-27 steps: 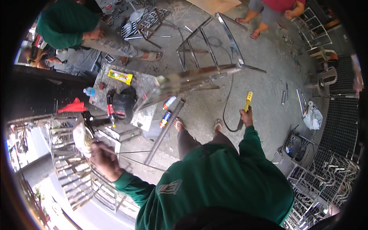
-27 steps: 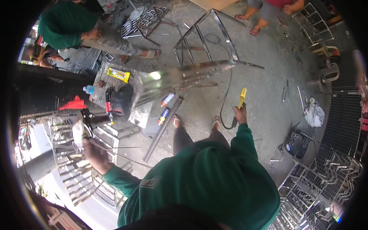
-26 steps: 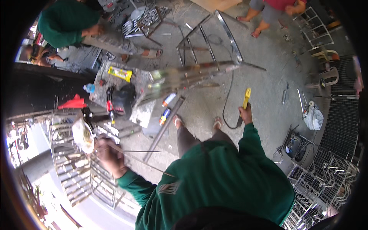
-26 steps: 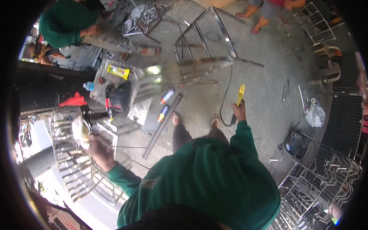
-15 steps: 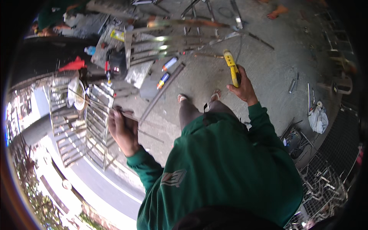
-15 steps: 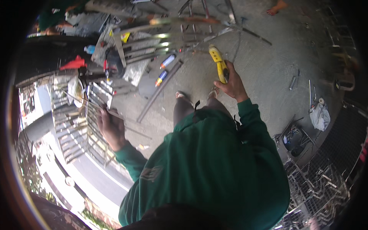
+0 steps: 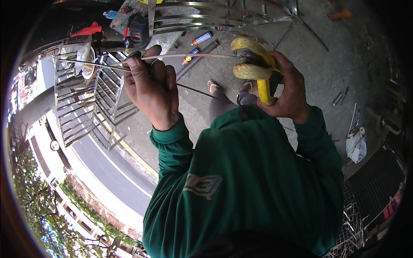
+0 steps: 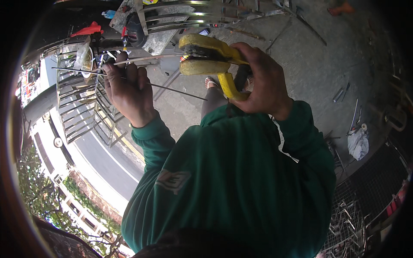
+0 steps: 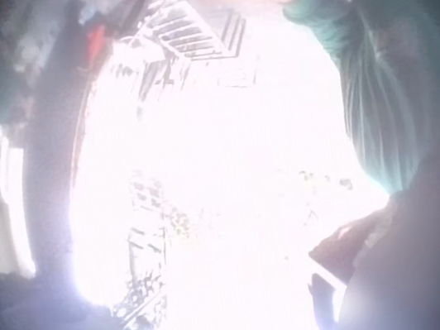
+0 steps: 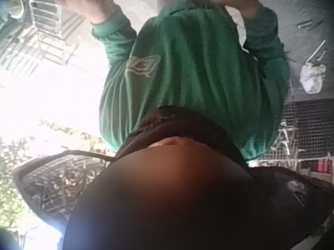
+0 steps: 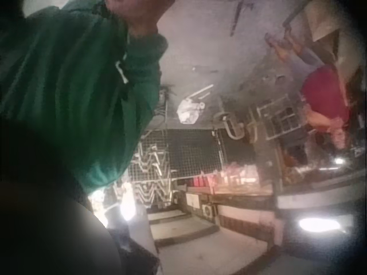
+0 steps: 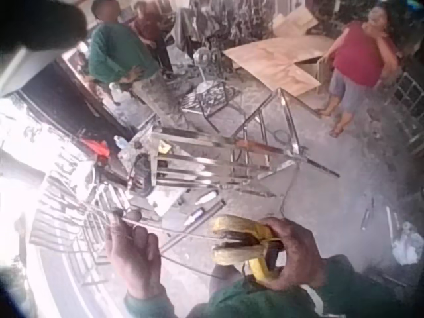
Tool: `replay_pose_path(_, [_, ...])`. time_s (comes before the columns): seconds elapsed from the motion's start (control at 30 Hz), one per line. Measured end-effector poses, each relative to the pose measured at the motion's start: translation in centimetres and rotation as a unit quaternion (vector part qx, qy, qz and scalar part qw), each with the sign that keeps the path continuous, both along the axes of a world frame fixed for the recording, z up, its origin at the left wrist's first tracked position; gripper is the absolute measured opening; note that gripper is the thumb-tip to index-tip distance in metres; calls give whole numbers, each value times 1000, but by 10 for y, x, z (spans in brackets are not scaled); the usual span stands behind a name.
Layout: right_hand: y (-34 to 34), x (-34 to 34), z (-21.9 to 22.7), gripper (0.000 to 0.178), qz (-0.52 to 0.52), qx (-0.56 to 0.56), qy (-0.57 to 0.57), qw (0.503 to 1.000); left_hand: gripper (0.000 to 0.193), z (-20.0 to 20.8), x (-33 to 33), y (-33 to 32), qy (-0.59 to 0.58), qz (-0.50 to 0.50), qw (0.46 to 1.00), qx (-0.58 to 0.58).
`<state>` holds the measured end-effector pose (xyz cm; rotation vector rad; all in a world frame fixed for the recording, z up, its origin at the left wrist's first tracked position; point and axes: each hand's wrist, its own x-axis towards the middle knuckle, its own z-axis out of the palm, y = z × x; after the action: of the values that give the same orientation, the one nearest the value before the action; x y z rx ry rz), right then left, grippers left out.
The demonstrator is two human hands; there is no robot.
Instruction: The person welds joints on a metal frame using a handheld welding torch and filler rod. They repeatedly position the torch, strike an arc, and move along seams while holding the rod with the other hand. The person repositions the frame and continues welding different joints.
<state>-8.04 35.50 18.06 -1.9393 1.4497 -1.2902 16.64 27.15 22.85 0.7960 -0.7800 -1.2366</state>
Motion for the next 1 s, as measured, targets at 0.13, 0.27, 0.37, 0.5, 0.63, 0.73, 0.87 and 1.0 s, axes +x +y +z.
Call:
replay_pose_path(0.13, [1, -12, 1, 83, -3, -31, -17, 999, 22, 2, -15, 7, 8, 2, 1000, -9])
replay_pose_path(0.27, [-5, -18, 3, 81, -6, -55, -18, 998, 22, 5, -31, 7, 20, 11, 1000, -9])
replay_pose_path(0.37, [-14, -18, 3, 80, -15, -56, -27, 998, 25, 9, -38, 0, 5, 45, 999, -17])
replay_pose_path(0.5, [-18, -19, 4, 79, -21, -49, -42, 998, 32, 13, -46, -2, -28, 66, 996, -49])
replay_pose_path(0.63, [-19, -19, 6, 80, -29, -52, -29, 998, 32, 14, -48, 0, -43, 88, 994, -46])
replay_pose_path(0.73, [-18, -21, 10, 86, -10, -24, -14, 1000, 30, 13, -48, 1, -39, 94, 994, -51])
replay_pose_path(0.87, [-8, -28, 7, 101, 74, 131, -38, 988, 26, 4, -41, -1, -63, 110, 991, -45])
replay_pose_path(1.0, [8, -31, -25, 105, 138, 262, -228, 928, 21, -17, -32, 4, -115, 27, 992, -38])
